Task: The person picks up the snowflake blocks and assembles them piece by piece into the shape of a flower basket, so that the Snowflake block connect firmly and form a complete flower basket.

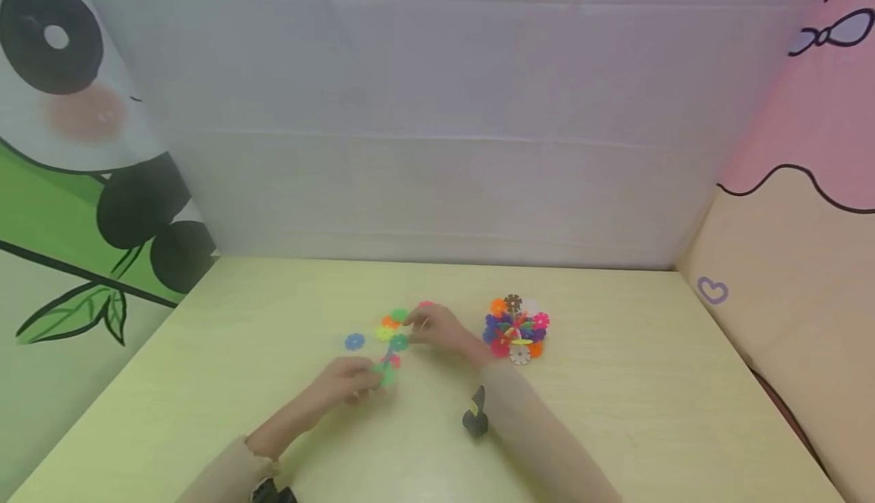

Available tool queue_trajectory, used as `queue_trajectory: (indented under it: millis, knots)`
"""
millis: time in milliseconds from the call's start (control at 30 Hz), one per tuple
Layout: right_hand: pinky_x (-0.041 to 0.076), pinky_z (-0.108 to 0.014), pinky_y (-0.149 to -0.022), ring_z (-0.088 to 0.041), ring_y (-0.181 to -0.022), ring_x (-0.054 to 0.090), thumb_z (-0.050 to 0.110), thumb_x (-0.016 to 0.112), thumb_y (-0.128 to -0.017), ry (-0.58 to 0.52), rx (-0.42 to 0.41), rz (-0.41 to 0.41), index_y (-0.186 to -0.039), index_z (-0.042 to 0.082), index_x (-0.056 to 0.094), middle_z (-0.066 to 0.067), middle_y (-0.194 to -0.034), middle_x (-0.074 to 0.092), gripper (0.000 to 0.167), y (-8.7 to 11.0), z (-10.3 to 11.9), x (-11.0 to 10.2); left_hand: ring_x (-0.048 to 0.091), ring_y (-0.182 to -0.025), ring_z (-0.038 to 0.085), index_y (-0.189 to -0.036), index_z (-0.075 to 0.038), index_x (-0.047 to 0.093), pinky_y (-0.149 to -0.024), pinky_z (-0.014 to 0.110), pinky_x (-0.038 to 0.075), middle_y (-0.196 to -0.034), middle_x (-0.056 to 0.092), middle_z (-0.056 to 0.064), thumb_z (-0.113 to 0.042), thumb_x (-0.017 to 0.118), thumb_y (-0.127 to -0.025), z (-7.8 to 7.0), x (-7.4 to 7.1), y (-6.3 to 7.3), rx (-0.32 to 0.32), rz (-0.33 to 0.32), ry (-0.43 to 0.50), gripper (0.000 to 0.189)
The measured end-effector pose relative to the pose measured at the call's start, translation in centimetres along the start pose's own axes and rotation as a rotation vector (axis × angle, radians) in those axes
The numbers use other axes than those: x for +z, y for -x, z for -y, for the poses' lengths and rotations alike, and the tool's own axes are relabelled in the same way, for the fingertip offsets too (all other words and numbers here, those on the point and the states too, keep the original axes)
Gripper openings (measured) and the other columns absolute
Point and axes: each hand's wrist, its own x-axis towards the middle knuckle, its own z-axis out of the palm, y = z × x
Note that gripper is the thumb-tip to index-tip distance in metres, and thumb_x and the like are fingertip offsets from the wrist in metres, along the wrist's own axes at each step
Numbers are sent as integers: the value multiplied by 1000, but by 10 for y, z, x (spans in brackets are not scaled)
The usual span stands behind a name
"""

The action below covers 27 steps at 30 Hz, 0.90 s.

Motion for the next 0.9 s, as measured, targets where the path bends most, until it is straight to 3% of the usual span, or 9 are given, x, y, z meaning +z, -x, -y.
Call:
queue_trajectory:
  millis: [167, 367, 500, 600, 733, 900]
  knots:
    - [52, -24, -71, -18, -90, 60, 12, 76, -85, 30, 89, 18, -113, 2, 68, -12, -100, 65, 30, -15, -6, 15, 51, -70, 11, -97, 3, 67, -66, 27, 50, -91, 77, 15, -21, 61, -96, 5, -2, 3, -23, 2, 13, 25]
    - [55, -36, -88, -22, -104, 62, 19, 79, -83, 90, 149, 25, -109, 7, 71, -6, -104, 68, 30, -16, -4, 20, 51, -70, 12, -97, 3, 67, -66, 27, 51, -90, 77, 12, -22, 61, -96, 6, -2, 4, -32, 11, 17, 25]
    - [54, -37, -89, -21, -99, 61, 16, 80, -82, 115, 152, 24, -102, 7, 69, -5, -101, 69, 24, -12, -1, 19, 51, -70, 11, -97, 3, 66, -66, 26, 50, -92, 77, 14, -21, 60, -97, 5, -1, 4, -29, 12, 26, 25]
    - [53, -31, -84, -17, -92, 60, 13, 78, -83, 126, 140, 12, -99, 6, 65, -6, -97, 67, 22, -7, 4, 14, 52, -70, 11, -96, 3, 65, -65, 25, 50, -92, 76, 16, -20, 60, -97, 3, 2, 3, -24, 12, 42, 23]
    - [54, -25, -74, -14, -82, 61, 6, 71, -87, 19, 120, -11, -100, 0, 64, -11, -94, 66, 16, 5, 11, 3, 52, -69, 10, -87, 0, 60, -64, 24, 48, -92, 76, 18, -17, 57, -98, -1, 7, 1, -12, 18, 69, 20]
    - [62, -33, -73, -32, -80, 71, 5, 62, -94, -252, 91, -5, -108, -8, 62, -17, -93, 65, 19, 23, 25, -17, 51, -70, 11, -85, -2, 57, -64, 25, 47, -90, 76, 17, -17, 53, -99, -5, 15, 0, 3, 17, 79, 21]
